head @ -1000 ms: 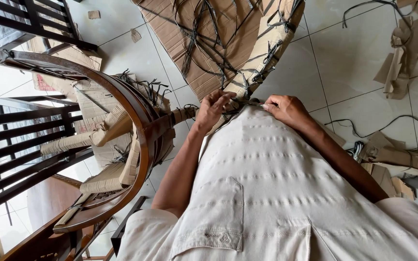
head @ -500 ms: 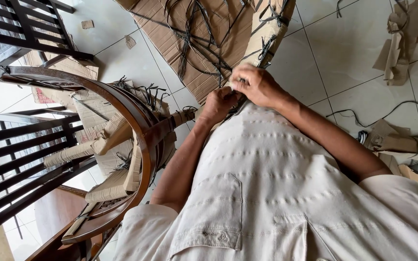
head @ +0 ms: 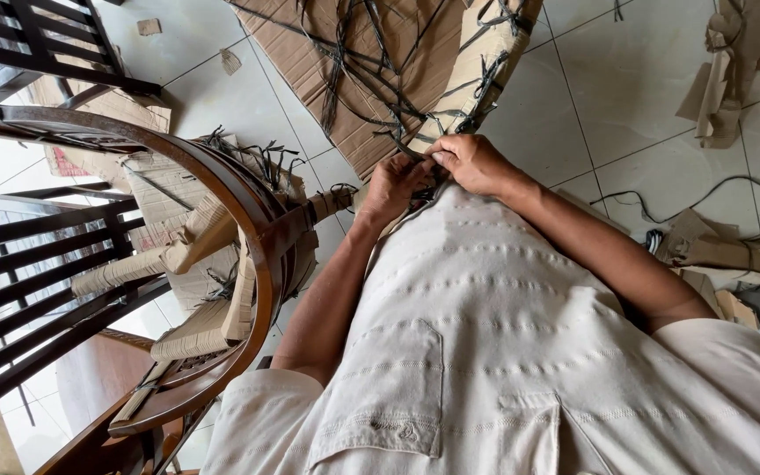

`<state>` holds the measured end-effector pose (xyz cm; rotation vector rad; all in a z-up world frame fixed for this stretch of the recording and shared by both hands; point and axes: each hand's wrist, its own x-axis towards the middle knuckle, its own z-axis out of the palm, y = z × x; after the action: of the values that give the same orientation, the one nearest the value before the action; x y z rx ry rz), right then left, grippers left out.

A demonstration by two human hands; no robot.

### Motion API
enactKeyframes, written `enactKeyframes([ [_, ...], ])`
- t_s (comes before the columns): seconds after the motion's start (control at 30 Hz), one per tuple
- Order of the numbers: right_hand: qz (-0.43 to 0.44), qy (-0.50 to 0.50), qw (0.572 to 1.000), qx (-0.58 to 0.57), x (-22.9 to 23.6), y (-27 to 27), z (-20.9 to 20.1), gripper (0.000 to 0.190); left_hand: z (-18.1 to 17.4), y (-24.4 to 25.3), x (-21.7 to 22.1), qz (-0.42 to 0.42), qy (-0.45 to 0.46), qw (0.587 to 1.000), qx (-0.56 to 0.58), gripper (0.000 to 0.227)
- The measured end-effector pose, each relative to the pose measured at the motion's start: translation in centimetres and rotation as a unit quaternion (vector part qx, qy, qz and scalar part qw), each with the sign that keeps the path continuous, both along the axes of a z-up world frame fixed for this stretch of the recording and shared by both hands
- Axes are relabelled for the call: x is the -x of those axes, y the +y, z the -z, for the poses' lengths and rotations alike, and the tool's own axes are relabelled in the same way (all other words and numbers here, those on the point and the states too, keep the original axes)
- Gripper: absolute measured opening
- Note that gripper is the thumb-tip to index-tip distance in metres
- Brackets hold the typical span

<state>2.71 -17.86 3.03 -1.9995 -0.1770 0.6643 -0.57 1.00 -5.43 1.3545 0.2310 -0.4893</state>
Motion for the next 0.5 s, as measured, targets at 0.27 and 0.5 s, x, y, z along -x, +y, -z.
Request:
enactKeyframes([
  [0.27, 0.015, -0.081, 0.996, 0.027, 0.8, -0.1, 1.4, 0.013, -1.3, -0.4, -0.7, -0.025, 0.005, 0.999, -0.026, 0.020],
  [0.5, 0.008, -0.166, 0.986, 0.004, 1.8, 0.9, 0.1, 0.018, 0.4, 1.0, -1.0, 0.032, -0.012, 0.991, -0.128, 0.022],
])
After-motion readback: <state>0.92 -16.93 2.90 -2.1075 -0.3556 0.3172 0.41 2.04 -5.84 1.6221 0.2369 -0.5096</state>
